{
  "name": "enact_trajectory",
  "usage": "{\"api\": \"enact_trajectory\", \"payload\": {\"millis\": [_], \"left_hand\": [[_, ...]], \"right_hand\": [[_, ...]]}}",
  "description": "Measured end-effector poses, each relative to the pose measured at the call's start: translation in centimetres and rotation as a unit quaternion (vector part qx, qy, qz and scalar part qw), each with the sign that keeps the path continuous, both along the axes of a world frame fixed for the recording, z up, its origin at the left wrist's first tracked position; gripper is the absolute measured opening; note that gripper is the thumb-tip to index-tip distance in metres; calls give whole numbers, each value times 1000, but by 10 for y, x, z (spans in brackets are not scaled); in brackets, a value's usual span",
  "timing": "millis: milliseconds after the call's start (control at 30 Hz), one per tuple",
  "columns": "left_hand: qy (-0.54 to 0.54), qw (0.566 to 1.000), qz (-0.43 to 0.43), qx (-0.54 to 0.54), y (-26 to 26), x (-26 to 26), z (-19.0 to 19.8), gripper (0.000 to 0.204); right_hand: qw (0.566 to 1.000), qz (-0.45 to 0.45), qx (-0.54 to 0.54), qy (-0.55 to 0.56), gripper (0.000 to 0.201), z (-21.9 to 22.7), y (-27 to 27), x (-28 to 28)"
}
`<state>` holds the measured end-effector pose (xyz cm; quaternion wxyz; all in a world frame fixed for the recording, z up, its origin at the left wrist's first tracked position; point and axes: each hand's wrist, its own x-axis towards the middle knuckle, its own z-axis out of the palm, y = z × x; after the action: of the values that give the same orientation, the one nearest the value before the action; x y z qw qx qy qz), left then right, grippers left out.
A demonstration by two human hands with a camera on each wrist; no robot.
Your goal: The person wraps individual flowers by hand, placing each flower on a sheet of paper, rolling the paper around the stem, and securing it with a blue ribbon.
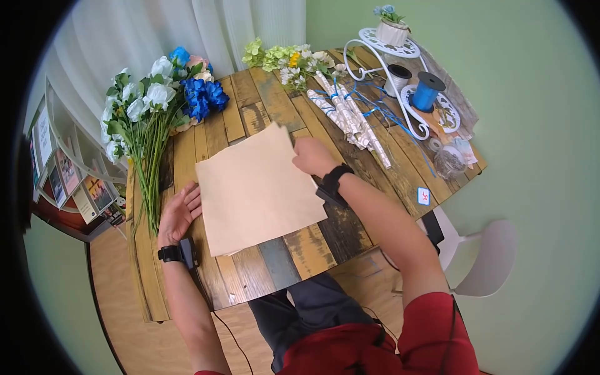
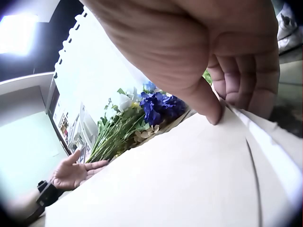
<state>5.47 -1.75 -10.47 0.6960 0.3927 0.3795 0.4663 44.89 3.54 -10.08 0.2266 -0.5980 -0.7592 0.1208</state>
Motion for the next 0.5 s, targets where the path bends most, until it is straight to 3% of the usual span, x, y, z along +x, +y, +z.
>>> {"api": "enact_trajectory", "payload": {"millis": [67, 100, 200, 267, 433, 500], "left_hand": [[36, 999, -1, 2, 2, 1, -2, 50], [71, 997, 0, 3, 3, 2, -4, 44], [116, 993, 22, -22, -6, 20, 10, 34], [212, 977, 18, -19, -8, 25, 13, 34], [215, 976, 31, -36, -9, 27, 17, 31], [230, 973, -1, -5, -8, 24, 15, 33]], "right_hand": [[970, -6, -169, 172, 25, 6, 1, -9], [941, 21, -198, 275, 24, -13, 11, -6], [916, 13, -248, 316, 28, -4, 12, -3], [903, 11, -272, 332, 31, -6, 14, -1], [898, 22, -287, 332, 35, -1, 10, 1], [899, 26, -284, 334, 35, -2, 11, 3]]}}
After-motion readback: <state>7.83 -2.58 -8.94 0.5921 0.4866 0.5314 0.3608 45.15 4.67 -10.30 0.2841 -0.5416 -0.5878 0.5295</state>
